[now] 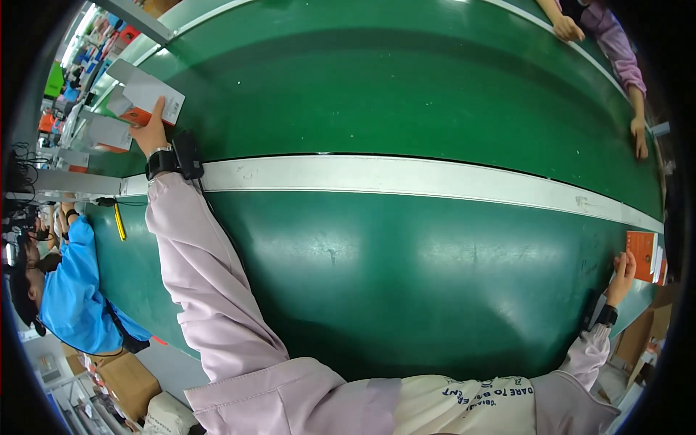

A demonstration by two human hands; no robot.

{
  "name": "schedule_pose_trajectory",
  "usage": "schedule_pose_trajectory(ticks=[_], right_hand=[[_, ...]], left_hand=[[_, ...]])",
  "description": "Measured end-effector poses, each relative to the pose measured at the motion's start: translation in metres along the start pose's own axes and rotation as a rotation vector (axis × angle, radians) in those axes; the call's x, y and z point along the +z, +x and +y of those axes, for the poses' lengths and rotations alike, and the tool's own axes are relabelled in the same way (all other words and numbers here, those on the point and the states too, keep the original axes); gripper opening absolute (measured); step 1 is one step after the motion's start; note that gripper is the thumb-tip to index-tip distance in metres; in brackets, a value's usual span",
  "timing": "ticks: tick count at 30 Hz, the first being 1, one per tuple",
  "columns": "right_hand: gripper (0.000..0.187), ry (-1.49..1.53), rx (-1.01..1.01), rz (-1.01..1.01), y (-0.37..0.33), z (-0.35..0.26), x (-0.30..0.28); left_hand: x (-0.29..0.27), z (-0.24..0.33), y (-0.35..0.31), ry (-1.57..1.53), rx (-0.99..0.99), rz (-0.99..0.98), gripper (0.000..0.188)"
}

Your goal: The person packages fans by hand, placing each fan into a box, folding the flaps to close it, and setting the box on the conveyor belt. They then repeat the process and stack the finished boxes on the belt.

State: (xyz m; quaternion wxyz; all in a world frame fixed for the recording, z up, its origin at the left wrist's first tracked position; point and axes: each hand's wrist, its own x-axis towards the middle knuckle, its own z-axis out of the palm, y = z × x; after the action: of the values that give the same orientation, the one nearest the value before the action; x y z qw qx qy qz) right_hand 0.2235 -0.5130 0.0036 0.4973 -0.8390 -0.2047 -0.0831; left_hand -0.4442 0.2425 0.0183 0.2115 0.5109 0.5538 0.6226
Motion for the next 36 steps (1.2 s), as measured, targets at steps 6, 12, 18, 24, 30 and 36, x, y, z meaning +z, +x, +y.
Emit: schedule_pose_trajectory(ticks=[6, 12, 18, 24, 30, 36], right_hand=[[0.023, 0.055, 0.040, -0.049, -0.007, 0.005, 0.018], [0.019, 0.143, -0.095, -0.117, -0.060, -0.110, 0.074], [0.009, 0.083, -0.355, -0.504, -0.112, -0.229, 0.132], [0.059, 0.511, -0.636, -0.658, -0.122, -0.237, 0.157], [0.070, 0.635, -0.625, -0.466, -0.132, -0.225, 0.159], [0.068, 0.661, -0.626, -0.391, -0.132, -0.220, 0.161]], left_hand=[[-0.019, -0.007, 0.021, 0.013, 0.152, -0.018, 0.079], [0.011, 0.054, -0.055, -0.242, 0.140, -0.197, 0.061], [0.044, 0.183, -0.239, -0.304, 0.249, -0.846, 0.088], [0.049, 0.229, -0.395, -0.373, 0.257, -1.166, 0.096], [0.050, 0.246, -0.442, -0.609, 0.252, -1.198, 0.082], [0.068, 0.268, -0.459, -0.799, -0.003, -1.011, 0.055]])
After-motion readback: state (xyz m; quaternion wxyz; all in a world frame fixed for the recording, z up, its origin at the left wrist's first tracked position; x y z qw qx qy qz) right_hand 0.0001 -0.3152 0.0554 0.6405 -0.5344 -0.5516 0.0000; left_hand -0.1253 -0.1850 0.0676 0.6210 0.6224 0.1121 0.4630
